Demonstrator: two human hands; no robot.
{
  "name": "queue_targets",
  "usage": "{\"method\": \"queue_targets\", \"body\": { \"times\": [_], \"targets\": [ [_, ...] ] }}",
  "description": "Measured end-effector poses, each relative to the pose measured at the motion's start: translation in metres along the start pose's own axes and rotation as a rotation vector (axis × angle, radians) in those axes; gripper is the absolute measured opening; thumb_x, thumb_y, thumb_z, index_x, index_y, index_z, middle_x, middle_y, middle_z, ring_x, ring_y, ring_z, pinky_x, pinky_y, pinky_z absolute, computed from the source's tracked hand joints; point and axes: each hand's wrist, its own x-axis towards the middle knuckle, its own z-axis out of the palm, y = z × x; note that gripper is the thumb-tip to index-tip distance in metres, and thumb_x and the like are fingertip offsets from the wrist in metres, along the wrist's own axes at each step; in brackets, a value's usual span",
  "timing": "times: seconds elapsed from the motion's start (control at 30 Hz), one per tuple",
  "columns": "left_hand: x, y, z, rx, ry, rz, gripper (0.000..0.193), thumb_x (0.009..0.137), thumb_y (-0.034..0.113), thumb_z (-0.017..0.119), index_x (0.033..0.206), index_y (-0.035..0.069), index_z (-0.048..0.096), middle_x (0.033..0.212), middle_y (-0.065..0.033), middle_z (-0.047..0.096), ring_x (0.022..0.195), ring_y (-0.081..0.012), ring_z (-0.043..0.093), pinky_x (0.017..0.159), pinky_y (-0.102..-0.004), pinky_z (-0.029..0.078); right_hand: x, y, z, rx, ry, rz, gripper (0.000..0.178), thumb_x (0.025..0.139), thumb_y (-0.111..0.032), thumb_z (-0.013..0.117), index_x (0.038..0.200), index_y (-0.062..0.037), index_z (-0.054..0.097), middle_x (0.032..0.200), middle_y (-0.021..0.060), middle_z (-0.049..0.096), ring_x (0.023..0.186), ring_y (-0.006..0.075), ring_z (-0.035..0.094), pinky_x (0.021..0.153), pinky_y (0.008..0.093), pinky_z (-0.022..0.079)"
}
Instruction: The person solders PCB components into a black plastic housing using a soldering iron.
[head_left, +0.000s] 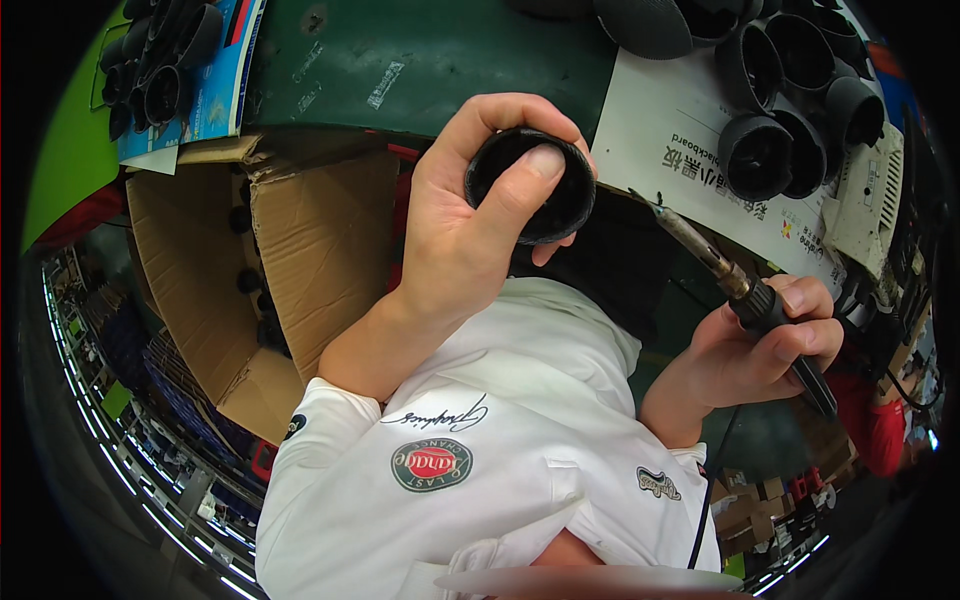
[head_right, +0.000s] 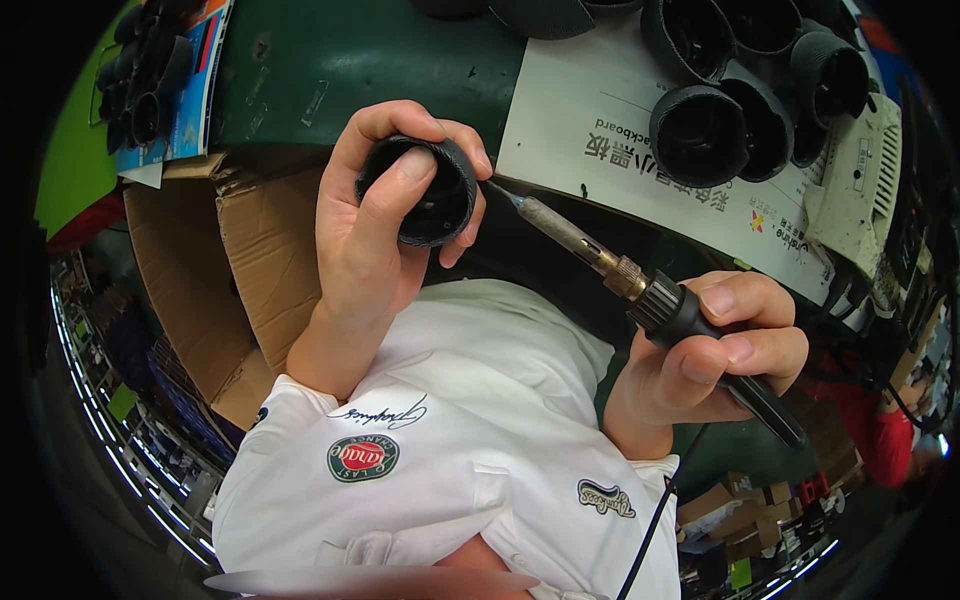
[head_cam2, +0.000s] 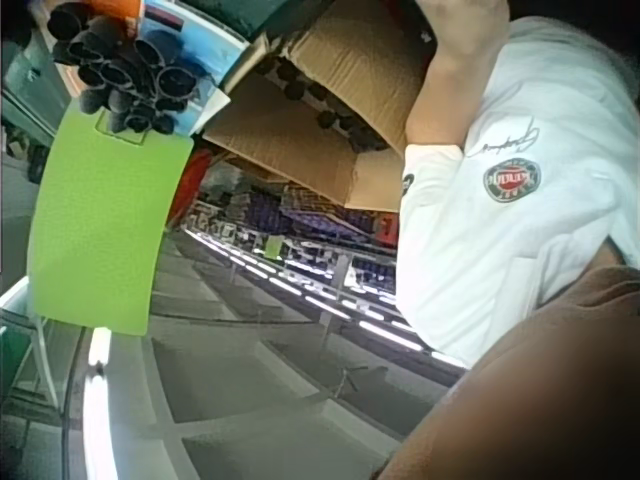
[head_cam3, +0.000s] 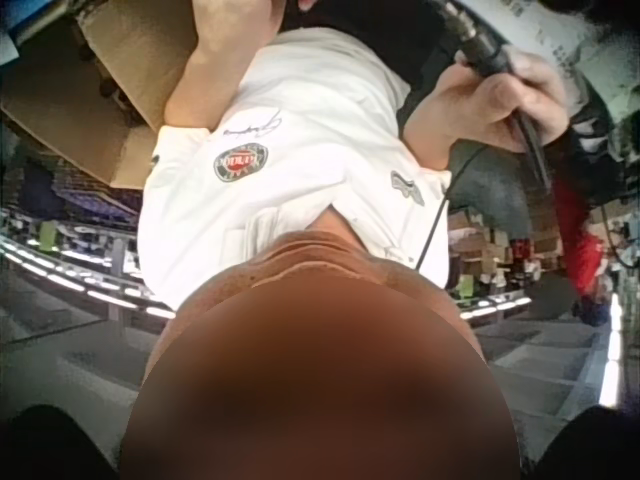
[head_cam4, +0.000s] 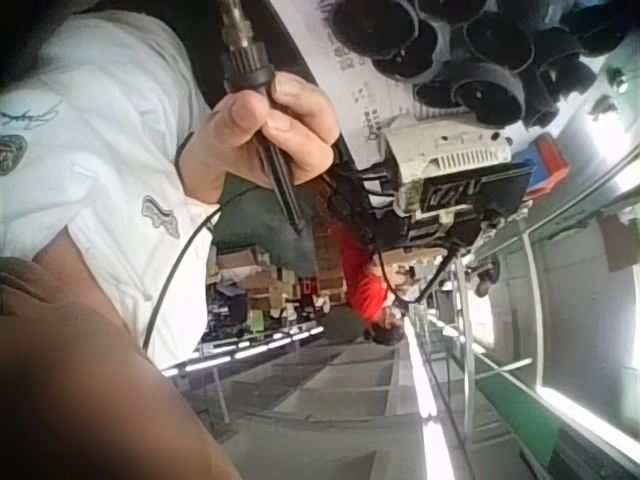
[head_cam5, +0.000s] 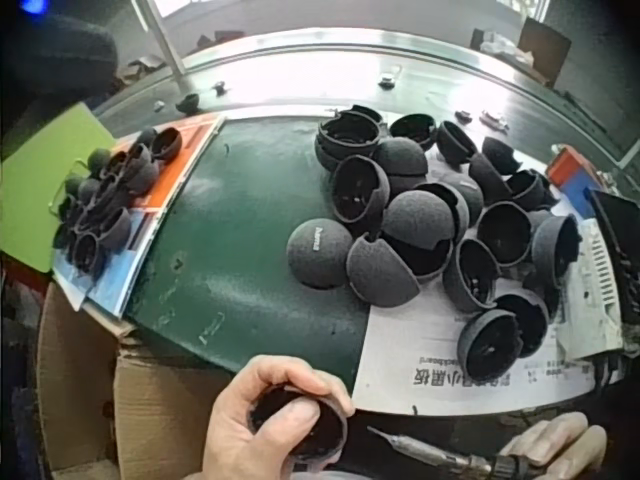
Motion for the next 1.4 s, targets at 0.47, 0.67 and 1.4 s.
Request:
{"method": "queue_targets", "body": {
  "times": [0.47, 0.67, 1.4],
  "targets": [
    [-0.002, 0.002, -0.004, 0.036, -0.021, -0.023, 0.018, 0.089, 0.011, 0.045, 0.106, 0.005, 0.047, 0.091, -0.0207, 0.057, 0.054, -0.016, 0.054, 0.04, -0.0231, 0.041, -0.001, 0.001, 0.005, -0.024, -0.03, -0.016, 0.029, 0.084, -0.028, 0.067, 0.081, -0.0076, 0.047, 0.082, 0.0108, 0.051, 0.057, 0.0144, 0.052, 0.049, 0.0182, 0.045],
    [0.002, 0.0, -0.002, 0.028, -0.019, -0.028, 0.018, 0.089, 0.012, 0.044, 0.106, 0.005, 0.047, 0.09, -0.0207, 0.057, 0.054, -0.0171, 0.054, 0.04, -0.0232, 0.04, 0.0, 0.002, 0.002, 0.038, 0.045, 0.012, 0.033, 0.078, -0.023, 0.074, 0.084, -0.0087, 0.045, 0.085, 0.0108, 0.054, 0.056, 0.0124, 0.057, 0.047, 0.0195, 0.05],
    [0.003, -0.003, 0.022, -0.06, -0.126, -0.001, 0.033, 0.089, 0.017, 0.041, 0.118, 0.001, 0.041, 0.103, -0.0243, 0.049, 0.066, -0.0224, 0.054, 0.043, -0.0244, 0.045, 0.035, -0.02, -0.14, -0.778, 0.429, -0.425, 0.028, 0.072, -0.001, 0.076, 0.087, -0.005, 0.052, 0.096, 0.0124, 0.06, 0.084, 0.0176, 0.06, 0.074, 0.0272, 0.051]
  ]
}}
